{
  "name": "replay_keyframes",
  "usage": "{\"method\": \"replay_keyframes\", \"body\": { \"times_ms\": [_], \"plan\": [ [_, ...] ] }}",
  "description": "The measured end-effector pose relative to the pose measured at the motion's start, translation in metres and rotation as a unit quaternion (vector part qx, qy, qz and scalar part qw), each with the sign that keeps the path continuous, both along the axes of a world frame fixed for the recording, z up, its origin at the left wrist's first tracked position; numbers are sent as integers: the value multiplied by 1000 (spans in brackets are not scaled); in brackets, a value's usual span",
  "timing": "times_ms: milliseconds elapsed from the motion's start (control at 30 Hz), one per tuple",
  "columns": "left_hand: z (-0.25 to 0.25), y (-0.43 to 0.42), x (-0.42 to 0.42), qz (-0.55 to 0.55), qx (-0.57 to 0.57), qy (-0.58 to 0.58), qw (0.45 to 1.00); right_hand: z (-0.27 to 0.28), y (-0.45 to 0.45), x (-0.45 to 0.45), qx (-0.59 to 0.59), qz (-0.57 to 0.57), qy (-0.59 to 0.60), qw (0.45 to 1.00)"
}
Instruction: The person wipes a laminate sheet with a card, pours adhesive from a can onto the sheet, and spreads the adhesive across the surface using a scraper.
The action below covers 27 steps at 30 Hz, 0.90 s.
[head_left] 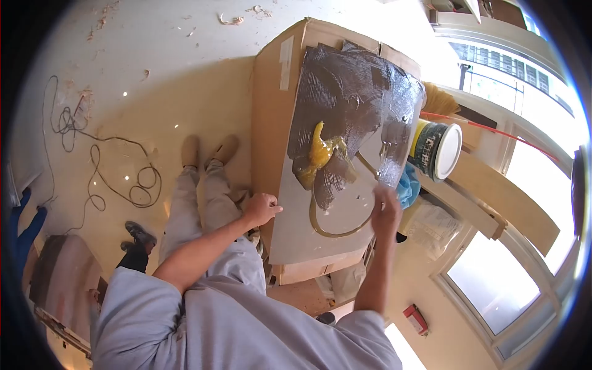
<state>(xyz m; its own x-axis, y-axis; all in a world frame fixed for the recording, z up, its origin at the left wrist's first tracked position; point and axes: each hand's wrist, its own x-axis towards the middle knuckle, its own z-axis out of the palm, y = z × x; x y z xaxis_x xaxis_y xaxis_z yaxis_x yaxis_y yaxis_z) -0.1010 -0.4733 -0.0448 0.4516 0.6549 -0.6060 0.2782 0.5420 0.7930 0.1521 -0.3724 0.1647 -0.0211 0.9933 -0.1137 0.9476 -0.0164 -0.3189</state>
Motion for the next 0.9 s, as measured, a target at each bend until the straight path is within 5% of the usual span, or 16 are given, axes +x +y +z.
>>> {"method": "replay_keyframes", "body": {
  "times_ms": [267,367,500,600,733,833,900],
  "plan": [
    [13,-5,-1,25,18,17,999,-68,265,-20,-69,76,28,994],
    [21,-6,0,42,28,32,998,-83,270,-46,-105,67,57,991],
    [18,-10,0,37,41,47,997,-66,237,-86,-135,319,-82,934],
    [16,-10,3,51,38,52,997,-63,276,-71,-88,183,-6,979],
    [17,-9,1,67,75,51,994,-74,274,-83,-171,157,-15,973],
    [14,-8,2,53,37,41,997,-74,235,-88,-103,334,-59,935],
    [11,-8,3,60,44,43,996,-77,255,-76,-115,231,-3,966]
  ]
}}
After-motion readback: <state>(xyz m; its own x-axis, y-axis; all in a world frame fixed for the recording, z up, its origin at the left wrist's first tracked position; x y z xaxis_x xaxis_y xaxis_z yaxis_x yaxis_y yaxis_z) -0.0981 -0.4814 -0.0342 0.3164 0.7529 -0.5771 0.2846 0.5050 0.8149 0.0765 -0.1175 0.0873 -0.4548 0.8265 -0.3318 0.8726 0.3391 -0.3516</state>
